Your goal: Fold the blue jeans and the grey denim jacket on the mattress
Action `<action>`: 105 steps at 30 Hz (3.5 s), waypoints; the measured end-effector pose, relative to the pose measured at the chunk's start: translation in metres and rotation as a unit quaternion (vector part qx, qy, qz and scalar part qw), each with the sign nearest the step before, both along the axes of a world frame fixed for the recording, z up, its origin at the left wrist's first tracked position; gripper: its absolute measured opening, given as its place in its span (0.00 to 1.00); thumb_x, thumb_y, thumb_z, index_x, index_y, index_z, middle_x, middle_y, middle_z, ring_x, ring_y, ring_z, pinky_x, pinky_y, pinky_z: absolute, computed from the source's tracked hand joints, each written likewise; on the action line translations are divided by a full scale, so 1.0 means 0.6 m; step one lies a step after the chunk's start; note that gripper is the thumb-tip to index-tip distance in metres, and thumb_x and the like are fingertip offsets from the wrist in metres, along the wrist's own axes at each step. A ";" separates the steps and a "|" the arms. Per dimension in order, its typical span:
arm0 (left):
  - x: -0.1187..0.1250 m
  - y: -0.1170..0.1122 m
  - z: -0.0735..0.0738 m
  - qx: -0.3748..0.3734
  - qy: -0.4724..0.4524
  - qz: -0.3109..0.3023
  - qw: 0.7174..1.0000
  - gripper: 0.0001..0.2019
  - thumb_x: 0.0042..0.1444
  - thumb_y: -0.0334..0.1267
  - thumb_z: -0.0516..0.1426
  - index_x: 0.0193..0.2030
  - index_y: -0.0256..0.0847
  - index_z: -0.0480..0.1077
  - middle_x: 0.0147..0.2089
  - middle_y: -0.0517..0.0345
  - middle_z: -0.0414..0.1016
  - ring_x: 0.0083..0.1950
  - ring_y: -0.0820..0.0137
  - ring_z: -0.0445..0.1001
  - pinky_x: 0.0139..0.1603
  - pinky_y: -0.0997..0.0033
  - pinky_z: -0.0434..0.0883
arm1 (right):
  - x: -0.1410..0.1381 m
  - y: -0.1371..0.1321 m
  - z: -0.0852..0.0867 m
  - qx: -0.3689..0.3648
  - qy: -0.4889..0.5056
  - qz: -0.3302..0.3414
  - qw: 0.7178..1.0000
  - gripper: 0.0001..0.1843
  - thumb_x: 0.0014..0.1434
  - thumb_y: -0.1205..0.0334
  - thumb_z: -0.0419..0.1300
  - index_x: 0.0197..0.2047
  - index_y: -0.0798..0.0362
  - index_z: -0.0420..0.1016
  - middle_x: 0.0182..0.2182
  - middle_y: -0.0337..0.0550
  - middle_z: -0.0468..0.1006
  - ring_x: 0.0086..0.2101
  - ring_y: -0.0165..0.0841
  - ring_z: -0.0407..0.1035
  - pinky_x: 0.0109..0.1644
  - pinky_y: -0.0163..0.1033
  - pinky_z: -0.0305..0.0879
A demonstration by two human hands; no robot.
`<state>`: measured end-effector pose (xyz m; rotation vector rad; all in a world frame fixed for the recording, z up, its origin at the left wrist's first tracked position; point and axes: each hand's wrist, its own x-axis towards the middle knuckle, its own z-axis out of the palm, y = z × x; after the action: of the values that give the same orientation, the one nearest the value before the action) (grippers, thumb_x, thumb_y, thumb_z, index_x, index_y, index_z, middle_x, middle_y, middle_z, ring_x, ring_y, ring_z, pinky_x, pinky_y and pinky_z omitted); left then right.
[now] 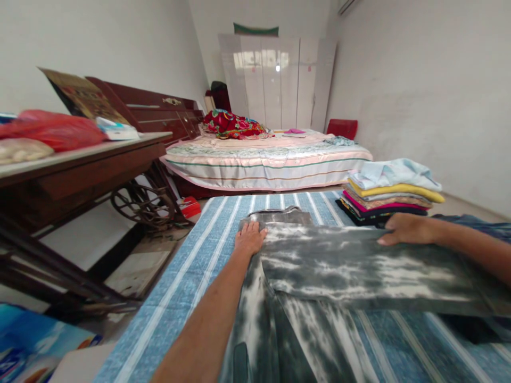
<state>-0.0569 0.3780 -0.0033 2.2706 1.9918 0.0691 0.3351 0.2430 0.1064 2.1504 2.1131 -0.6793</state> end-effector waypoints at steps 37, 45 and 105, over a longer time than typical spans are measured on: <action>0.080 -0.032 -0.003 -0.002 0.015 -0.081 0.997 0.30 0.62 0.53 0.38 0.67 0.40 0.51 0.72 0.50 0.41 0.72 0.57 0.36 0.65 0.45 0.46 | -0.315 -0.138 -0.195 0.382 -0.129 0.252 0.880 0.10 0.47 0.74 0.62 0.32 0.53 0.67 0.28 0.42 0.72 0.28 0.37 0.64 0.27 0.40 0.56; 0.056 -0.012 0.021 0.049 0.013 -0.084 0.995 0.21 0.66 0.39 0.41 0.63 0.38 0.56 0.67 0.46 0.55 0.68 0.63 0.51 0.64 0.60 0.56 | -0.293 -0.143 -0.195 0.368 -0.075 0.236 0.896 0.18 0.45 0.78 0.57 0.39 0.51 0.67 0.32 0.40 0.73 0.31 0.35 0.65 0.34 0.39 0.55; 0.084 -0.101 0.003 0.049 0.063 -0.099 0.992 0.27 0.63 0.48 0.40 0.65 0.39 0.54 0.71 0.53 0.43 0.71 0.62 0.42 0.65 0.50 0.51 | 0.003 -0.081 -0.120 0.297 -0.315 -0.005 0.901 0.23 0.62 0.51 0.49 0.35 0.58 0.79 0.44 0.59 0.74 0.56 0.55 0.56 0.54 0.56 0.51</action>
<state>-0.0065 0.3176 -0.0013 2.5842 1.8448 0.0059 0.3370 0.1943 0.0347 2.1792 2.0645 0.6895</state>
